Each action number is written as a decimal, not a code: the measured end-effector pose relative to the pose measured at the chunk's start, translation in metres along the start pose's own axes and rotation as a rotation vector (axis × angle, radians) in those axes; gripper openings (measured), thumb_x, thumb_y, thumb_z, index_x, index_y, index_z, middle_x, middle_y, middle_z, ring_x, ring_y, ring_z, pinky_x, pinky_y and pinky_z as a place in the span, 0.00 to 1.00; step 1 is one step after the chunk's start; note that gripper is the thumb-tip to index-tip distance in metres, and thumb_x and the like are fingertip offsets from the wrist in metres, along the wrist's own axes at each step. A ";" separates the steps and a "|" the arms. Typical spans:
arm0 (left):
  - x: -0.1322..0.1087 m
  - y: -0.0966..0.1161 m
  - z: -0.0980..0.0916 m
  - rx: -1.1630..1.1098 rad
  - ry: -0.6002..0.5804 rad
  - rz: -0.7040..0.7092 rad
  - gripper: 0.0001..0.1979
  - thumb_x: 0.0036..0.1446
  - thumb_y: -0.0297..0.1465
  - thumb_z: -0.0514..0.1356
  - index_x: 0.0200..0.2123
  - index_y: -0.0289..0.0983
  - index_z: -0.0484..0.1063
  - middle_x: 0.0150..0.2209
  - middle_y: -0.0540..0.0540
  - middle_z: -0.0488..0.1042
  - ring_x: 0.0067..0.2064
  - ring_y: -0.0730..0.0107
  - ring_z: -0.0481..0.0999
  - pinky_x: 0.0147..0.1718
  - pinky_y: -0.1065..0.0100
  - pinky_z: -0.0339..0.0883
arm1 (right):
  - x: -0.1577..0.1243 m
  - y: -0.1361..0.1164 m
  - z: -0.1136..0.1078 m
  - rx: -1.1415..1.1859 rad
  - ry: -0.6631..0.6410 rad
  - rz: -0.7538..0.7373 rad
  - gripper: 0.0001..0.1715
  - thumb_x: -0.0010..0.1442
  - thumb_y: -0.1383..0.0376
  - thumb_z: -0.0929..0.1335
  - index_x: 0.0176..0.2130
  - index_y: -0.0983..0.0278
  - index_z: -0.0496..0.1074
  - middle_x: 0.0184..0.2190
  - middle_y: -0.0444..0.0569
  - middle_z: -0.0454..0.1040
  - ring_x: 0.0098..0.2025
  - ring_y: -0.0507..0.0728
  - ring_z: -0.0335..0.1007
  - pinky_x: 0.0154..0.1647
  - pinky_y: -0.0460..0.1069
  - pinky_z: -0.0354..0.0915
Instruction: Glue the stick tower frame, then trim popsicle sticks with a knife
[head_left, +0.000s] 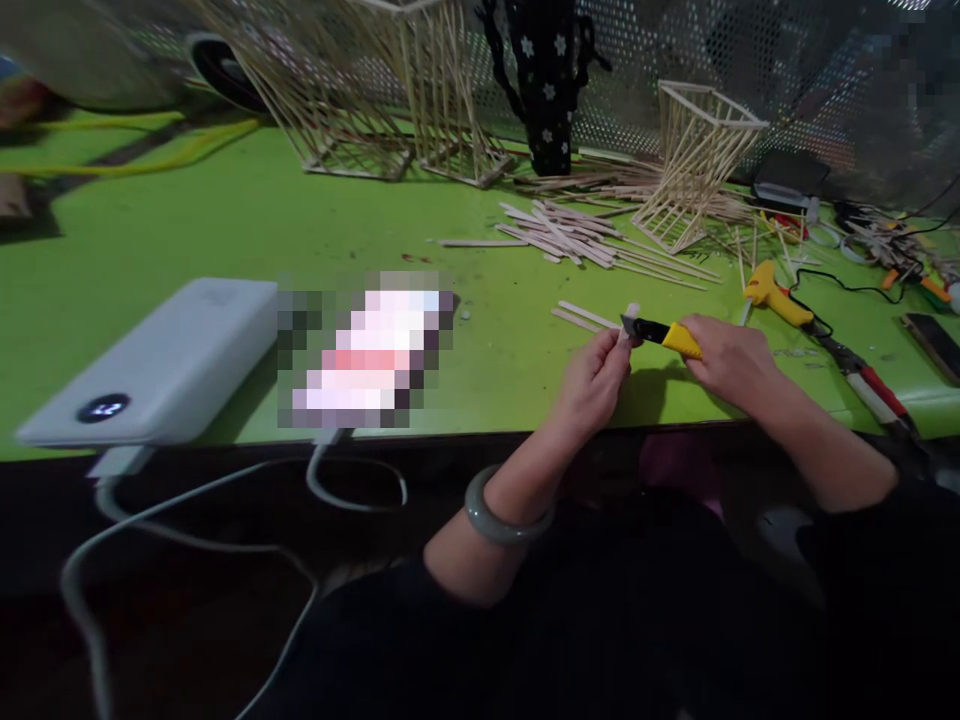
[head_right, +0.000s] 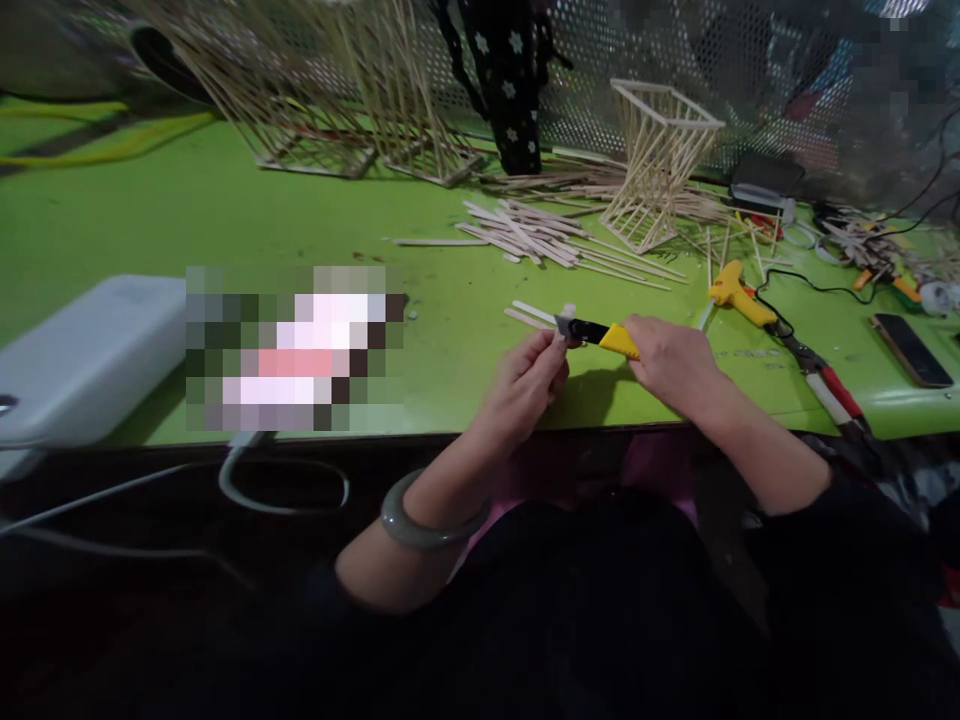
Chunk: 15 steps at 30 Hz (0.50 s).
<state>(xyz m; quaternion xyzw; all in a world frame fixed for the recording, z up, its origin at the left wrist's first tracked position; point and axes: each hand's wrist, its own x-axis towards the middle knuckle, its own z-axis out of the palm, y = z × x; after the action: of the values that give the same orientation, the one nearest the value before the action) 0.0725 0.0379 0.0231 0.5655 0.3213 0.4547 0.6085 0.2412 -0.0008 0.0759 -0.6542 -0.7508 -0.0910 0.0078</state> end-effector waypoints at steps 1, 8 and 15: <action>0.000 -0.001 -0.001 0.027 -0.014 0.004 0.09 0.60 0.34 0.53 0.32 0.37 0.68 0.16 0.57 0.56 0.17 0.80 0.52 0.16 0.73 0.46 | 0.001 0.002 0.001 -0.006 -0.003 0.010 0.15 0.57 0.66 0.62 0.45 0.64 0.70 0.39 0.54 0.77 0.37 0.60 0.71 0.27 0.49 0.52; -0.001 0.002 -0.002 0.035 -0.054 -0.016 0.07 0.61 0.32 0.52 0.33 0.36 0.67 0.15 0.58 0.54 0.16 0.79 0.52 0.16 0.72 0.45 | 0.009 0.009 -0.001 -0.012 -0.049 0.002 0.15 0.55 0.67 0.62 0.43 0.64 0.71 0.37 0.54 0.77 0.37 0.60 0.71 0.26 0.50 0.52; -0.006 0.003 -0.005 0.021 -0.121 -0.034 0.07 0.59 0.34 0.54 0.31 0.37 0.66 0.15 0.58 0.54 0.16 0.79 0.50 0.15 0.73 0.43 | 0.020 0.037 0.005 -0.003 -0.106 0.127 0.18 0.55 0.66 0.63 0.46 0.63 0.70 0.35 0.53 0.76 0.34 0.60 0.70 0.27 0.49 0.55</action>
<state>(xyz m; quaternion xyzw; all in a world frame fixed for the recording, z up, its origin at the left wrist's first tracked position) 0.0656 0.0342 0.0243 0.5928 0.2982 0.4059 0.6284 0.2754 0.0244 0.0786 -0.7046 -0.7068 -0.0569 -0.0271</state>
